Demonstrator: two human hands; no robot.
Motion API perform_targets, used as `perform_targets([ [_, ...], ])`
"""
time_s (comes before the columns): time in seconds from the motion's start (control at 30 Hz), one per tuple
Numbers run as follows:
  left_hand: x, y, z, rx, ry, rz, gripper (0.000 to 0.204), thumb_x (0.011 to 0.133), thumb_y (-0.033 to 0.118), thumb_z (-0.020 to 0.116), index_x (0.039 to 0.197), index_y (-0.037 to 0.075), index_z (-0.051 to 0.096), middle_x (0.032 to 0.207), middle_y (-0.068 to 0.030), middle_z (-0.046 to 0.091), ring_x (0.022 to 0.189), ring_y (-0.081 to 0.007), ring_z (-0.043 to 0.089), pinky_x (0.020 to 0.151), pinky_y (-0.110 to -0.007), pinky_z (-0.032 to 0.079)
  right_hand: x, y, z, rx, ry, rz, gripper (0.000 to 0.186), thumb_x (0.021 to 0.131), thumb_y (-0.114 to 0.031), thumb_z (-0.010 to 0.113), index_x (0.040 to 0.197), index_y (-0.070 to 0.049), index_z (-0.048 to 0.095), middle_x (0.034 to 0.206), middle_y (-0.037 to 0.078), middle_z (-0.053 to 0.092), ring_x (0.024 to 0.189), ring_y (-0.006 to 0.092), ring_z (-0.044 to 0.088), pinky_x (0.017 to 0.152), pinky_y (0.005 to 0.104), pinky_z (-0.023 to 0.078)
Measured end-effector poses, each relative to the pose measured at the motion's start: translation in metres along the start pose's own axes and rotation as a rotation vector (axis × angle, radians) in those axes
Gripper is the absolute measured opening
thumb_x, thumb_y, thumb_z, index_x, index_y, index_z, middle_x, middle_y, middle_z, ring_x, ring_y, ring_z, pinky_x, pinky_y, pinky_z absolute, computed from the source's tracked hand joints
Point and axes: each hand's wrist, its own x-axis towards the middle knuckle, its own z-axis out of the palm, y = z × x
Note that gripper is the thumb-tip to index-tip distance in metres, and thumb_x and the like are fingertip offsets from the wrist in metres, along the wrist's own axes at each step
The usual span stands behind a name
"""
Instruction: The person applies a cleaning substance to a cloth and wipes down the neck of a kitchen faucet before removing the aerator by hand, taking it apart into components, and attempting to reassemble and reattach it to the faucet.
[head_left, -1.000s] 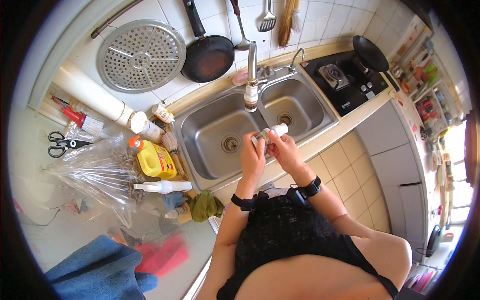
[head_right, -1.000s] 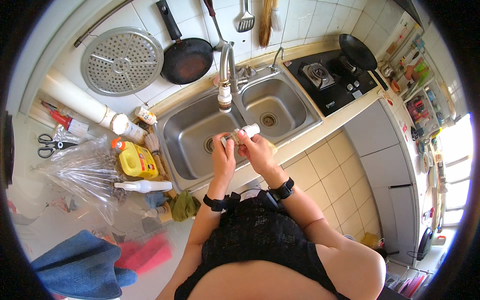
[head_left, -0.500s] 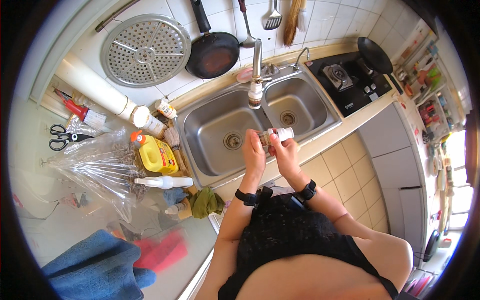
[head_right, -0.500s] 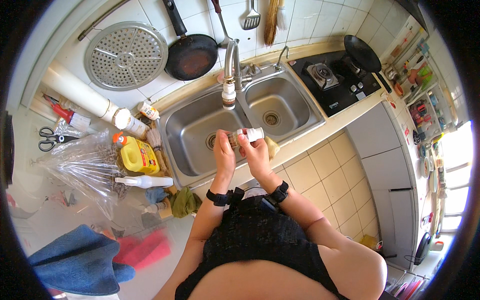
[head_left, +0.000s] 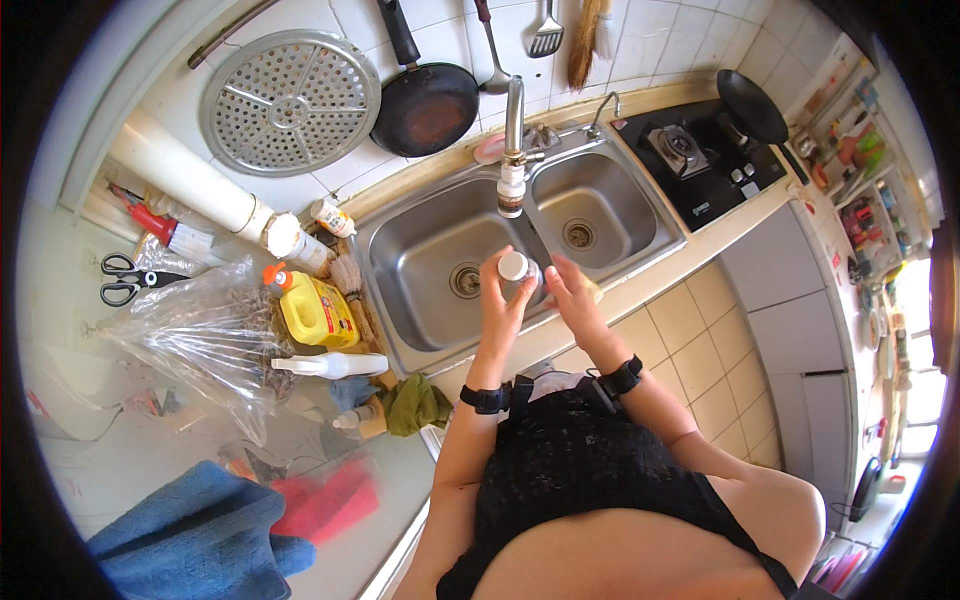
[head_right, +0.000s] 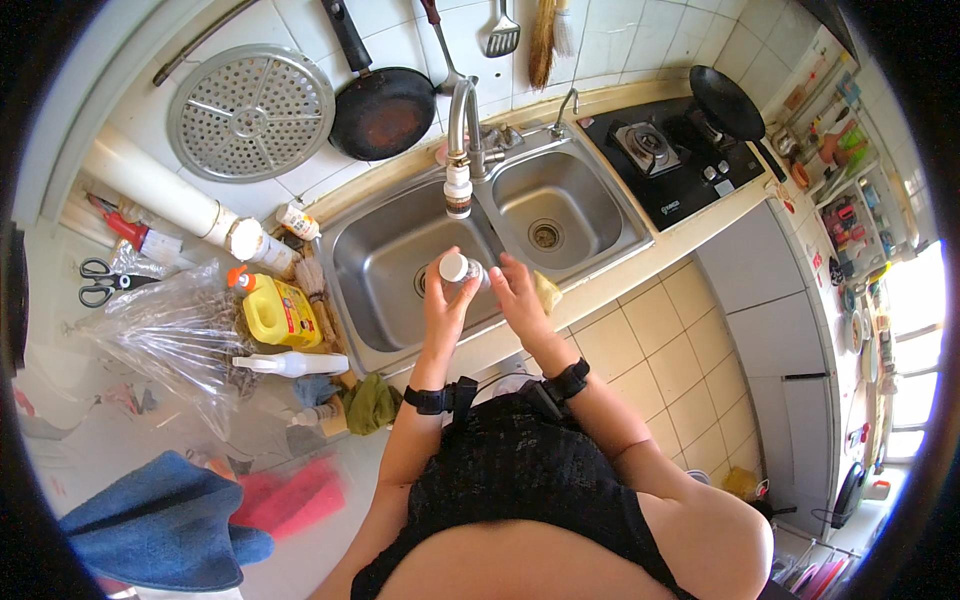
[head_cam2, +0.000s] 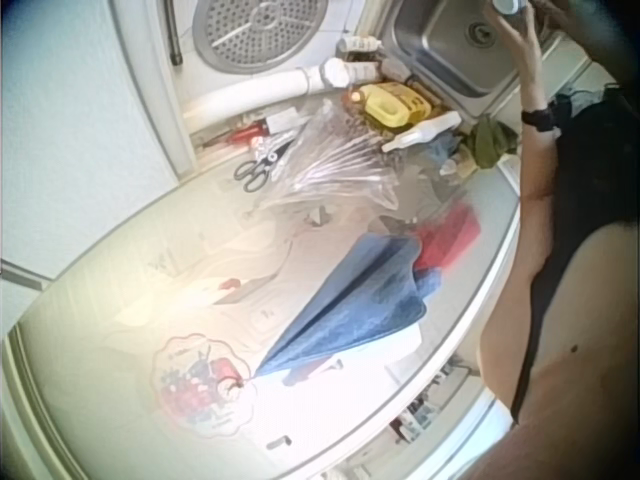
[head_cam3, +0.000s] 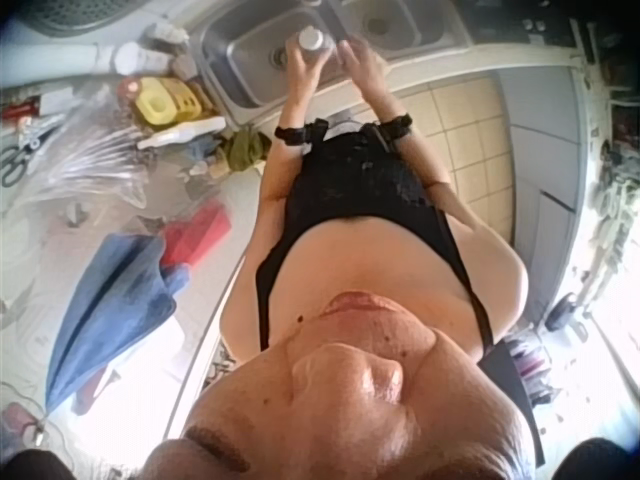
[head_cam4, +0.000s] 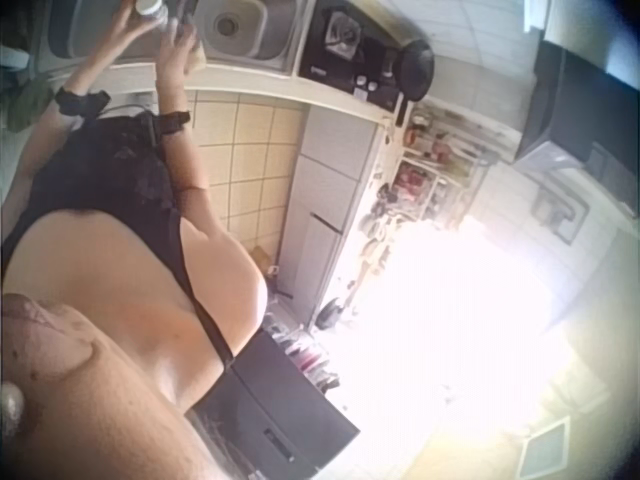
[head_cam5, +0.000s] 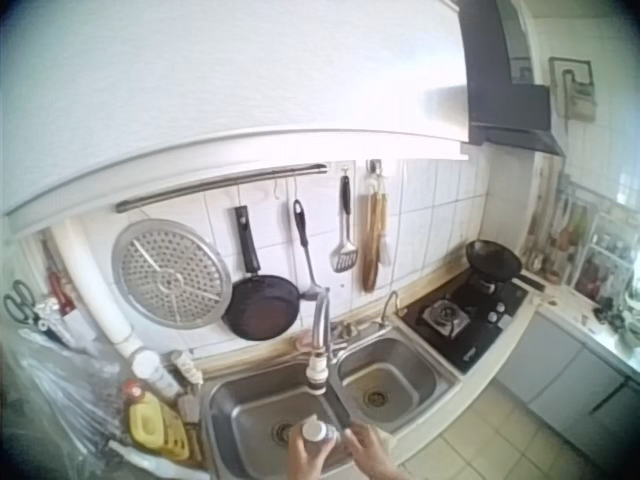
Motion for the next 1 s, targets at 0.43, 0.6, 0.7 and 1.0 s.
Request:
perform_targets([
  [0.43, -0.021, 0.005, 0.009, 0.716, -0.262, 0.044, 0.045, 0.077, 0.025, 0.078, 0.107, 0.006, 0.050, 0.097, -0.0159, 0.063, 0.082, -0.0387, 0.064, 0.064, -0.048, 0.051, 0.007, -0.010, -0.008, -0.734, 0.152, -0.239, 0.046, 0.092, -0.050, 0.058, 0.094, -0.004, 0.058, 0.079, 0.020, 0.068, 0.077, 0.0415, 0.065, 0.068, 0.0491, 0.050],
  [0.6, -0.021, 0.004, 0.014, 0.849, -0.315, 0.031, 0.046, 0.074, 0.031, 0.079, 0.101, 0.007, 0.051, 0.077, -0.0155, 0.066, 0.069, -0.0387, 0.065, 0.057, -0.048, 0.050, 0.011, -0.012, -0.015, -0.807, 0.109, -0.204, 0.046, 0.095, -0.049, 0.052, 0.086, -0.004, 0.057, 0.073, 0.021, 0.066, 0.073, 0.0434, 0.064, 0.067, 0.0516, 0.050],
  [0.7, -0.020, 0.006, 0.017, 0.838, -0.306, 0.039, 0.045, 0.074, 0.032, 0.079, 0.099, 0.006, 0.052, 0.073, -0.0168, 0.067, 0.067, -0.0389, 0.065, 0.057, -0.048, 0.051, 0.017, -0.010, -0.019, -0.827, 0.091, -0.271, 0.041, 0.096, -0.045, 0.050, 0.086, -0.005, 0.056, 0.073, 0.023, 0.065, 0.072, 0.0444, 0.063, 0.066, 0.0535, 0.048],
  [1.0, -0.017, 0.010, 0.027, 0.620, -0.348, -0.010, 0.038, 0.073, 0.028, 0.079, 0.094, 0.005, 0.056, 0.075, -0.0190, 0.067, 0.071, -0.0407, 0.065, 0.061, -0.047, 0.052, 0.024, -0.001, -0.037, -0.723, 0.070, -0.450, 0.022, 0.093, -0.030, 0.051, 0.086, -0.009, 0.057, 0.067, 0.021, 0.061, 0.065, 0.0444, 0.059, 0.060, 0.0544, 0.046],
])
